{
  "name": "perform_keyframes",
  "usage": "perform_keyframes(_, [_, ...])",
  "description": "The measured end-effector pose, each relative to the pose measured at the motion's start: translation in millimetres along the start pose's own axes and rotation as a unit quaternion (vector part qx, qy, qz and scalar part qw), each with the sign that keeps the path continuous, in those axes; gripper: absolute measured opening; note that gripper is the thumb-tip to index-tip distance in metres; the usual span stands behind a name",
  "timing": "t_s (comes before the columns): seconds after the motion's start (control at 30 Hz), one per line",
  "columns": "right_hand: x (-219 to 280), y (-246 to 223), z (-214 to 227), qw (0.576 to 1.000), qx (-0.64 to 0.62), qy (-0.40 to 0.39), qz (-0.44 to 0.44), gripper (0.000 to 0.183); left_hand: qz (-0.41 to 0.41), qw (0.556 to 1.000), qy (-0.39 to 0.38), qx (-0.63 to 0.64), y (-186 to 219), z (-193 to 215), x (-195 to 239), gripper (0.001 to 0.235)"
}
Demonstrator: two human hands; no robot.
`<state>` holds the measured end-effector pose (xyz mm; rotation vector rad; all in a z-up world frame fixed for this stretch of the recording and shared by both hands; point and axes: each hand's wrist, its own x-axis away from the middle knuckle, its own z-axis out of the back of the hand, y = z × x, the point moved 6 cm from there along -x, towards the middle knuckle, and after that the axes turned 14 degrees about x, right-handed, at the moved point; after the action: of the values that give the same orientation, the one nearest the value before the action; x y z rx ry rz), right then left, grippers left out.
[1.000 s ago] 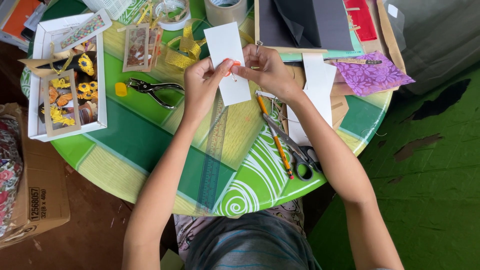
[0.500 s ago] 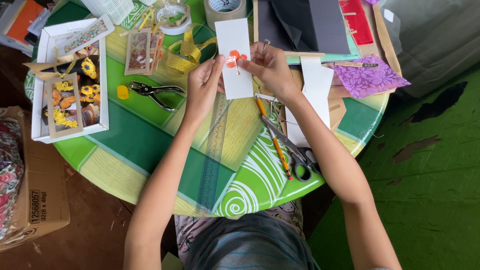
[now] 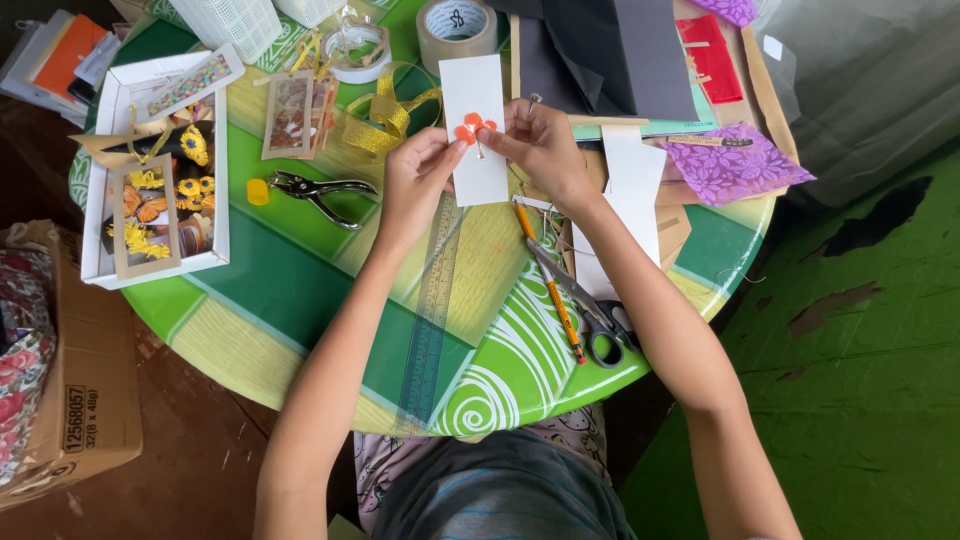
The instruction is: Gluing decorative elements and measuring cardboard for a craft project.
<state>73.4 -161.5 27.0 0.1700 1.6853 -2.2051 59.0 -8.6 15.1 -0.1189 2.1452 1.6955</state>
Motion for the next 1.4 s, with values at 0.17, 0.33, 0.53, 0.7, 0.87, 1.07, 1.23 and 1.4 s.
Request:
perform_keyframes(0.17, [-2.4, 4.0, -1.7, 1.0, 0.008, 0.001, 0.008, 0.013, 0.0, 1.0, 0.015, 0.001, -11.2, 5.5, -2.2, 0.012])
perform_keyframes(0.33, [-8.2, 17.6, -0.9, 1.0, -0.004, 0.012, 0.021, 0.014, -0.01, 1.0, 0.02, -0.004, -13.0, 8.1, -2.8, 0.012])
perform_keyframes(0.53, [-11.1, 21.4, -2.2, 0.999, -0.004, 0.004, 0.033, 0.014, -0.007, 1.0, 0.024, -0.007, -13.2, 9.5, -3.5, 0.013])
perform_keyframes(0.7, [-11.1, 21.0, -0.9, 1.0, -0.009, 0.011, 0.025, 0.014, 0.001, 1.0, 0.028, 0.002, -12.5, 8.9, -4.1, 0.013])
perform_keyframes(0.87, [-11.1, 19.2, -0.1, 1.0, -0.008, 0.009, 0.026, 0.014, 0.012, 0.999, 0.03, 0.002, -6.1, 5.6, -2.7, 0.014])
perform_keyframes(1.07, [-6.4, 7.7, 0.1, 1.0, -0.002, 0.008, 0.026, 0.014, 0.006, 0.999, 0.034, 0.002, -6.3, 6.1, -2.1, 0.014])
perform_keyframes(1.23, [-6.2, 10.0, -0.3, 0.999, 0.0, 0.011, 0.03, 0.014, 0.003, 0.999, 0.034, 0.001, -9.1, 8.1, -2.3, 0.014])
perform_keyframes(1.4, [-9.3, 19.4, 0.1, 1.0, 0.003, 0.016, 0.023, 0.015, 0.007, 1.0, 0.029, 0.0, -3.0, 5.5, -2.5, 0.017])
